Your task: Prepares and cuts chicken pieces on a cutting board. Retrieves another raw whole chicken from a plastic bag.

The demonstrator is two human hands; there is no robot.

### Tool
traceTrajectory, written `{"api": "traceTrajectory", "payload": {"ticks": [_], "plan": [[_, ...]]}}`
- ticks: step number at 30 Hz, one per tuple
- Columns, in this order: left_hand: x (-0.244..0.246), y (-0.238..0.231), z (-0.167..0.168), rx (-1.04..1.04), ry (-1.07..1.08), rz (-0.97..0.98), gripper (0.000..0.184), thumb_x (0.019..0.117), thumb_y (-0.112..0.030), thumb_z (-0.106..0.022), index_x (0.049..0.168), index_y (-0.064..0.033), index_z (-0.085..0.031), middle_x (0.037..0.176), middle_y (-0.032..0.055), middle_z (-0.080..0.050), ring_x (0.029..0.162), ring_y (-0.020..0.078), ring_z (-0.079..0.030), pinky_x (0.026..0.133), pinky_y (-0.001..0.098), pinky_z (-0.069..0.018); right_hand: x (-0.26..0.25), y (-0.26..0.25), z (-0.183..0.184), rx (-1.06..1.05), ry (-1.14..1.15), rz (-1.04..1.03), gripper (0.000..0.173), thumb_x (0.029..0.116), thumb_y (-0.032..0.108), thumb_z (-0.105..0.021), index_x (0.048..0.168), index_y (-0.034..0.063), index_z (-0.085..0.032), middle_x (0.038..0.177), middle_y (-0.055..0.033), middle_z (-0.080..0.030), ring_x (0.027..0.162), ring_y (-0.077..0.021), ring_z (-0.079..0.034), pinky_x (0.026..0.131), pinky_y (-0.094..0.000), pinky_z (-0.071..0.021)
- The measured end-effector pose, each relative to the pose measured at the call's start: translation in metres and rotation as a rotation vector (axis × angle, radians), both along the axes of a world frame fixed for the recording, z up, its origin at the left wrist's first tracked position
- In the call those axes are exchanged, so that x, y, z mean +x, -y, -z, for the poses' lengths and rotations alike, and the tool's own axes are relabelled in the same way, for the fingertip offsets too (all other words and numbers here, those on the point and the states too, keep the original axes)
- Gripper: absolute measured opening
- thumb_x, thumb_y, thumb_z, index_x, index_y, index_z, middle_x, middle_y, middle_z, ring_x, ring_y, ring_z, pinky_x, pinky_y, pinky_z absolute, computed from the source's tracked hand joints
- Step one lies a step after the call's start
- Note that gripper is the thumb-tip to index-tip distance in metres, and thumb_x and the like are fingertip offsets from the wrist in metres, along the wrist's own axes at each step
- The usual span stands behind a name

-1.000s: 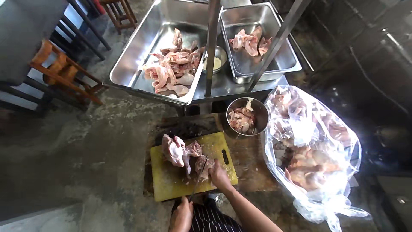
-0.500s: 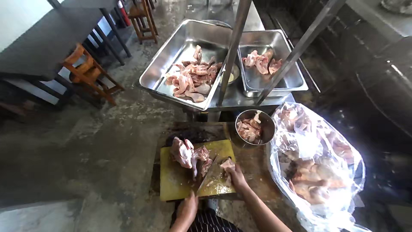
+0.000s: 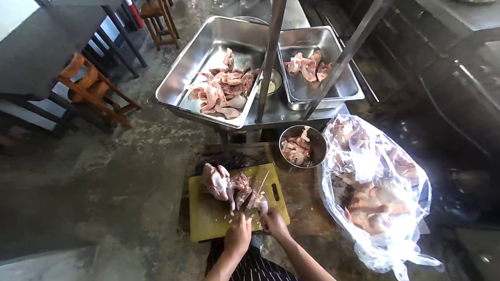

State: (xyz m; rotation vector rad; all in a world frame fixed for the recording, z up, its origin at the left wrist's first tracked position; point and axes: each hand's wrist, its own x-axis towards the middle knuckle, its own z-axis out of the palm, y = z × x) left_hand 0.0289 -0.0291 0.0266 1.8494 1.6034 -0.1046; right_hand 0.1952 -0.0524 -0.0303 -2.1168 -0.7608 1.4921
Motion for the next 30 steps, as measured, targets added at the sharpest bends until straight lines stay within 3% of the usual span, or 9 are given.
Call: {"api": "traceTrajectory", "payload": {"ticks": [2,6,9,15,18,20,23,28,30], "plan": [[0.011,0.005,0.012,0.015,0.041,0.003,0.045,0.1094,-0.038,-0.045,0.131,-0.0021,-0.060,0.110,0.0166,-0.072,0.101,0.0301,-0.074,0.089,0.0470,-0.0601,0.003,0.003,0.004,-0.015,0.018,-0.025,0.038,0.1043,0.032,-0.057,0.130,0.0041,-0.061,0.099,-0.0132,-0.072,0.083,-0.0254,-0.072,0.079,-0.0465,-0.0609],[0.018,0.005,0.039,-0.228,-0.049,0.022,0.050,0.1111,-0.038,-0.039,0.149,-0.0063,-0.046,0.116,0.0193,-0.072,0.108,0.0352,-0.072,0.093,0.0542,-0.0585,0.007,0.003,0.005,-0.049,0.028,-0.083,0.036,0.1052,0.033,-0.055,0.123,0.0038,-0.065,0.100,-0.0119,-0.072,0.090,-0.0243,-0.071,0.086,-0.0463,-0.0582],[0.023,0.000,0.023,-0.213,-0.052,0.021,0.047,0.1114,-0.039,-0.038,0.145,-0.0079,-0.048,0.111,0.0176,-0.073,0.105,0.0336,-0.073,0.091,0.0525,-0.0590,0.010,-0.002,0.002,-0.088,0.050,-0.139,0.036,0.1067,0.035,-0.052,0.119,0.0044,-0.067,0.100,-0.0102,-0.073,0.090,-0.0227,-0.071,0.086,-0.0445,-0.0579],[0.031,0.004,-0.019,0.380,0.279,-0.053,0.035,0.1038,-0.028,-0.059,0.115,0.0042,-0.067,0.093,0.0157,-0.073,0.080,0.0269,-0.074,0.075,0.0437,-0.0634,0.015,-0.006,-0.003,-0.082,0.058,-0.195,0.037,0.1060,0.035,-0.052,0.117,0.0034,-0.068,0.100,-0.0135,-0.072,0.091,-0.0270,-0.071,0.087,-0.0494,-0.0575],[0.028,0.010,0.022,-0.061,0.031,-0.035,0.045,0.1096,-0.035,-0.046,0.139,-0.0008,-0.054,0.109,0.0186,-0.073,0.100,0.0324,-0.074,0.090,0.0500,-0.0603,0.016,-0.005,0.002,-0.098,0.057,-0.204,0.036,0.1059,0.035,-0.053,0.117,0.0040,-0.068,0.100,-0.0134,-0.072,0.091,-0.0266,-0.071,0.087,-0.0489,-0.0576],[0.027,0.002,0.041,-0.284,-0.044,-0.031,0.050,0.1105,-0.039,-0.041,0.146,-0.0038,-0.047,0.117,0.0200,-0.071,0.108,0.0348,-0.072,0.094,0.0534,-0.0587,0.019,-0.008,0.003,-0.111,0.055,-0.212,0.037,0.1052,0.036,-0.054,0.121,0.0052,-0.068,0.103,-0.0132,-0.072,0.092,-0.0263,-0.071,0.088,-0.0489,-0.0576],[0.023,-0.004,0.033,-0.335,-0.044,-0.006,0.050,0.1103,-0.040,-0.041,0.145,-0.0044,-0.048,0.117,0.0200,-0.071,0.109,0.0347,-0.071,0.094,0.0540,-0.0579,0.022,-0.005,0.000,-0.108,0.016,-0.226,0.038,0.1068,0.035,-0.051,0.120,0.0025,-0.066,0.098,-0.0131,-0.071,0.086,-0.0248,-0.069,0.083,-0.0459,-0.0572],[0.027,-0.008,0.031,-0.308,-0.054,-0.029,0.049,0.1096,-0.038,-0.044,0.145,-0.0045,-0.048,0.119,0.0193,-0.071,0.111,0.0335,-0.071,0.095,0.0517,-0.0581,0.005,-0.018,-0.025,-0.187,0.295,-0.388,0.050,0.1092,0.041,-0.040,0.135,0.0024,-0.058,0.126,-0.0212,-0.066,0.118,-0.0364,-0.065,0.100,-0.0565,-0.0520],[0.025,-0.005,0.024,-0.329,-0.090,-0.031,0.050,0.1098,-0.037,-0.043,0.147,-0.0053,-0.046,0.120,0.0189,-0.070,0.112,0.0335,-0.071,0.095,0.0523,-0.0581,-0.007,-0.017,-0.025,-0.190,0.409,-0.384,0.056,0.1100,0.046,-0.035,0.144,0.0028,-0.047,0.127,-0.0208,-0.066,0.117,-0.0371,-0.067,0.097,-0.0559,-0.0545]]}}
